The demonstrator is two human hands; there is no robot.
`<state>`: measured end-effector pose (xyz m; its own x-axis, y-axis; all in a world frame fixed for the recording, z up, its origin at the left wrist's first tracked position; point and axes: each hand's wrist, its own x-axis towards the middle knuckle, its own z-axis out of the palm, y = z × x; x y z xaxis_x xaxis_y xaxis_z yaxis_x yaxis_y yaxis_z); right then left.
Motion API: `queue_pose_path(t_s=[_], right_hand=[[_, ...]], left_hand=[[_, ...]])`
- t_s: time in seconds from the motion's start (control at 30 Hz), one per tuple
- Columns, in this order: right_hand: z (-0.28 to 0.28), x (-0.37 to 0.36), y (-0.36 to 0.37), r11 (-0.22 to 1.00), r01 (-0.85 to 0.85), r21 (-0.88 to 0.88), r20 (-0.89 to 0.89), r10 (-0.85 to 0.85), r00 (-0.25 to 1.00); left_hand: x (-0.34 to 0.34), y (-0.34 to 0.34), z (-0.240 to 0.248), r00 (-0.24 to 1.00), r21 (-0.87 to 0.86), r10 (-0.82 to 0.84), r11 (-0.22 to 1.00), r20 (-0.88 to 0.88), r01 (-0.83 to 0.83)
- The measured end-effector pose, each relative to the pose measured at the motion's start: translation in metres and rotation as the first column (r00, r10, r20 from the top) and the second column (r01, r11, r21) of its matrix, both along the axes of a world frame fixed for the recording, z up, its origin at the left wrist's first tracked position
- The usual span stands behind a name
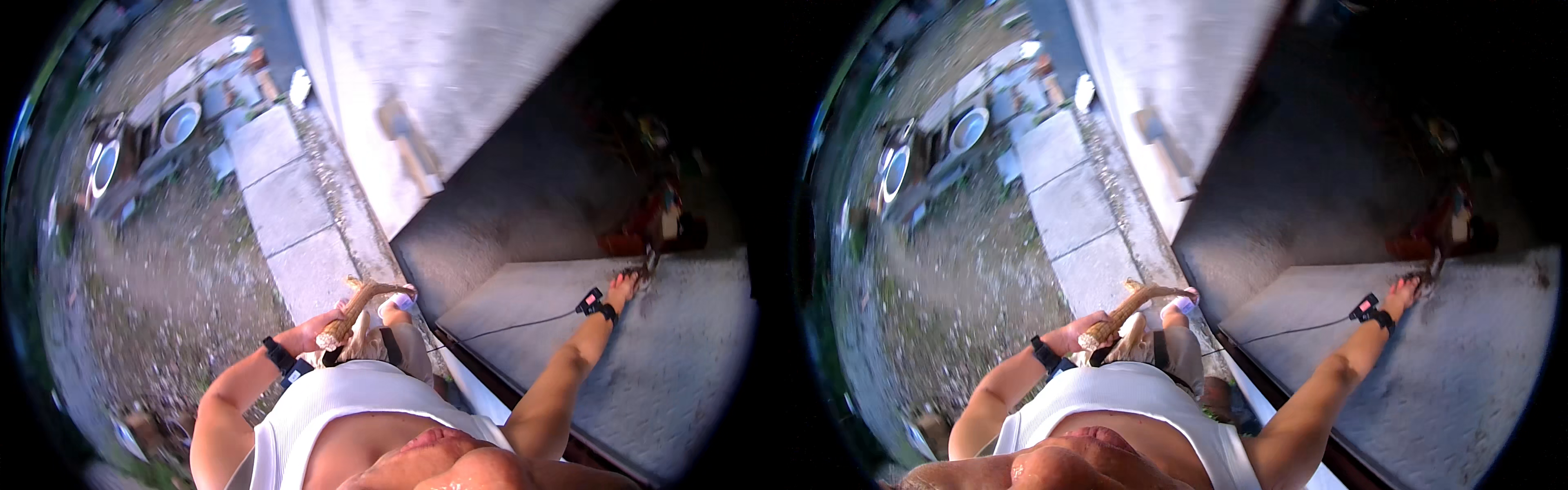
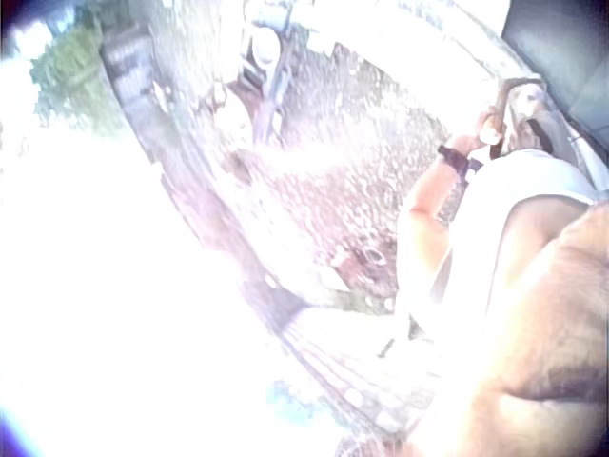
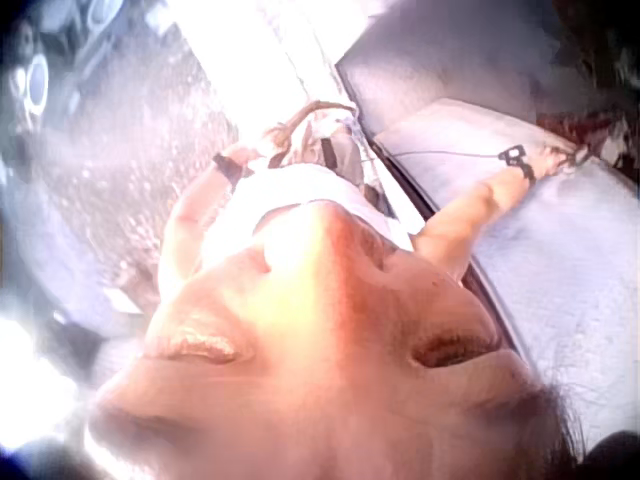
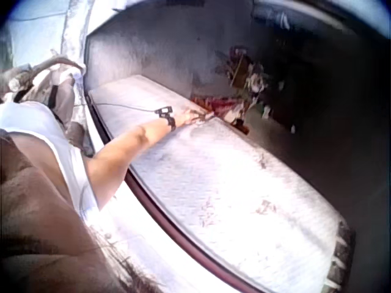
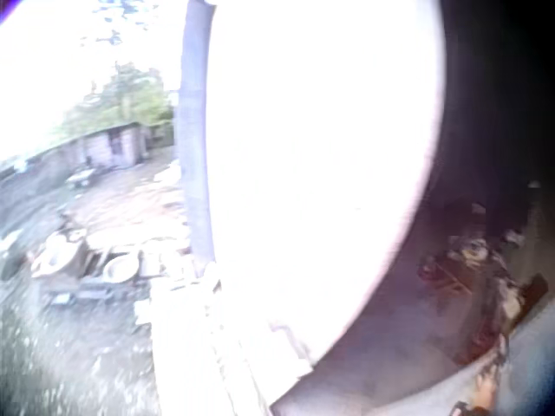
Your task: The person picks up a broom and then proceeds to pull weeds from the ground by hand while holding the broom in one hand.
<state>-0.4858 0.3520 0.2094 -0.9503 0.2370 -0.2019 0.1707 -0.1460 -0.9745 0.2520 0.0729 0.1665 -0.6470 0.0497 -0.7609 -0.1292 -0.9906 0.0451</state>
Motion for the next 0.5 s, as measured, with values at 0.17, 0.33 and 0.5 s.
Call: queue_pose_path(t_s=[0.17, 0.33, 0.5], right_hand=[[0.076, 0.089, -0.035, 0.998, -0.059, 0.011, -0.032, 0.059, 0.998], [0.136, 0.186, -0.080, 0.994, -0.106, -0.011, -0.028, 0.106, 0.994], [0.188, 0.309, -0.112, 0.979, -0.201, 0.038, -0.091, 0.204, 0.975]], left_hand=[[0.102, 0.055, 0.006, 0.987, 0.028, 0.114, 0.993, -0.114, -0.111], [0.179, 0.089, 0.037, 0.945, 0.051, 0.286, 0.958, -0.157, -0.281], [0.228, 0.121, 0.068, 0.900, -0.031, 0.419, 0.904, -0.120, -0.425]])
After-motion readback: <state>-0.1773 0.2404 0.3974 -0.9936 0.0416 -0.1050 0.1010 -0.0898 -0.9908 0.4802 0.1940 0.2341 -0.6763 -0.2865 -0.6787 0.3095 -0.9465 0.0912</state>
